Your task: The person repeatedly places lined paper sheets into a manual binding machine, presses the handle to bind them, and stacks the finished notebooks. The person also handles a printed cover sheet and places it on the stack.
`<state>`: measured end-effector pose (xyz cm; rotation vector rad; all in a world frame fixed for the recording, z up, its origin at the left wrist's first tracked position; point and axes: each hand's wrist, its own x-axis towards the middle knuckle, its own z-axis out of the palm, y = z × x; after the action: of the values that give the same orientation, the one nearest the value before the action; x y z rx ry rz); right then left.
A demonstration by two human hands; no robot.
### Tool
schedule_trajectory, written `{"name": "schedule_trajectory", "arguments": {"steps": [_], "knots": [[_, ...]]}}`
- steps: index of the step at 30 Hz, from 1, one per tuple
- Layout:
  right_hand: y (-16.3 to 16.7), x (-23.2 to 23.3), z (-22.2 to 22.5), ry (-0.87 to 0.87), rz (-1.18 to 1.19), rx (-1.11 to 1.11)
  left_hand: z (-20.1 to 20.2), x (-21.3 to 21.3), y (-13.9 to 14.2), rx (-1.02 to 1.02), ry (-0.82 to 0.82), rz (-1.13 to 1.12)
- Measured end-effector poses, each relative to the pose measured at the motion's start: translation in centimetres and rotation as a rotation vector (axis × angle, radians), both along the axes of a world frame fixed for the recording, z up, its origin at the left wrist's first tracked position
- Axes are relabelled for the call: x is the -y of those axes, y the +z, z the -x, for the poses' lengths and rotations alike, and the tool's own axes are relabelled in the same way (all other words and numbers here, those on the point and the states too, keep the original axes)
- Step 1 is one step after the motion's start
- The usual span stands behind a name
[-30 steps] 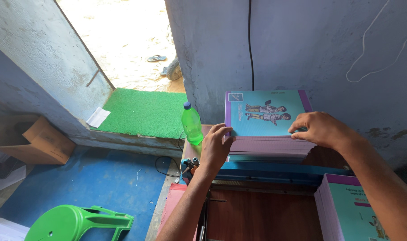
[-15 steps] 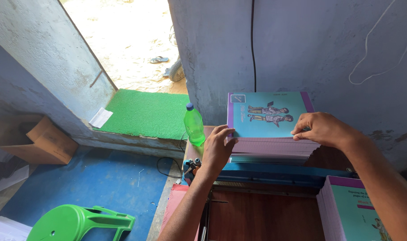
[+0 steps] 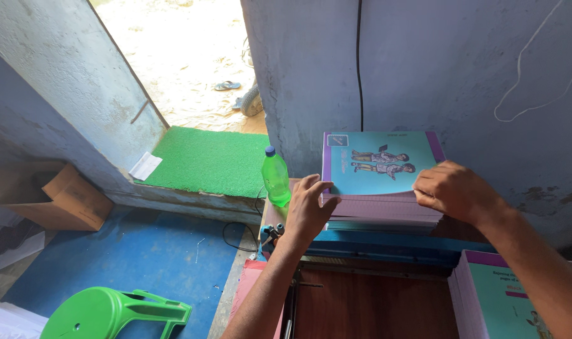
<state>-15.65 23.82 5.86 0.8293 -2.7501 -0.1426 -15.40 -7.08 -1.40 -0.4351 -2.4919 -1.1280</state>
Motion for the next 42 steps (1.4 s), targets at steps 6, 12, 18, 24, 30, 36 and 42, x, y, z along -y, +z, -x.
{"name": "schedule_trajectory", "arguments": {"steps": [6,12,18,24,30,36,42], "knots": [[0.9,0.3,-1.3,0.177,0.091,-0.324,-0.6,-1.6,0.9,-0.269,0.037,0.205],[2.1,1.0,-2.5,0.174,0.043,-0.399,0.6,-3.9,1.3,-0.384,0.013,0.326],[-0.8,1.1,-5.2,0.15,0.121,-0.297,-0.1,-3.1,0.6,-0.437,-0.031,0.314],[-4.1,-0.2,-8.2,-0.009,0.359,-0.305,-1.4,-2.6,0.8,-0.519,-0.04,0.27],[-6.4,-1.2,-8.8,-0.056,0.698,-0.251,-2.8,-2.1,1.6,-0.541,-0.045,0.26],[-7.0,-0.7,-9.1,-0.065,1.05,-0.13,-4.0,-0.8,2.1,-0.549,-0.066,0.233],[-5.7,-0.3,-10.7,-0.026,0.881,-0.287,-4.6,0.9,2.3,-0.513,-0.088,0.148]]}}
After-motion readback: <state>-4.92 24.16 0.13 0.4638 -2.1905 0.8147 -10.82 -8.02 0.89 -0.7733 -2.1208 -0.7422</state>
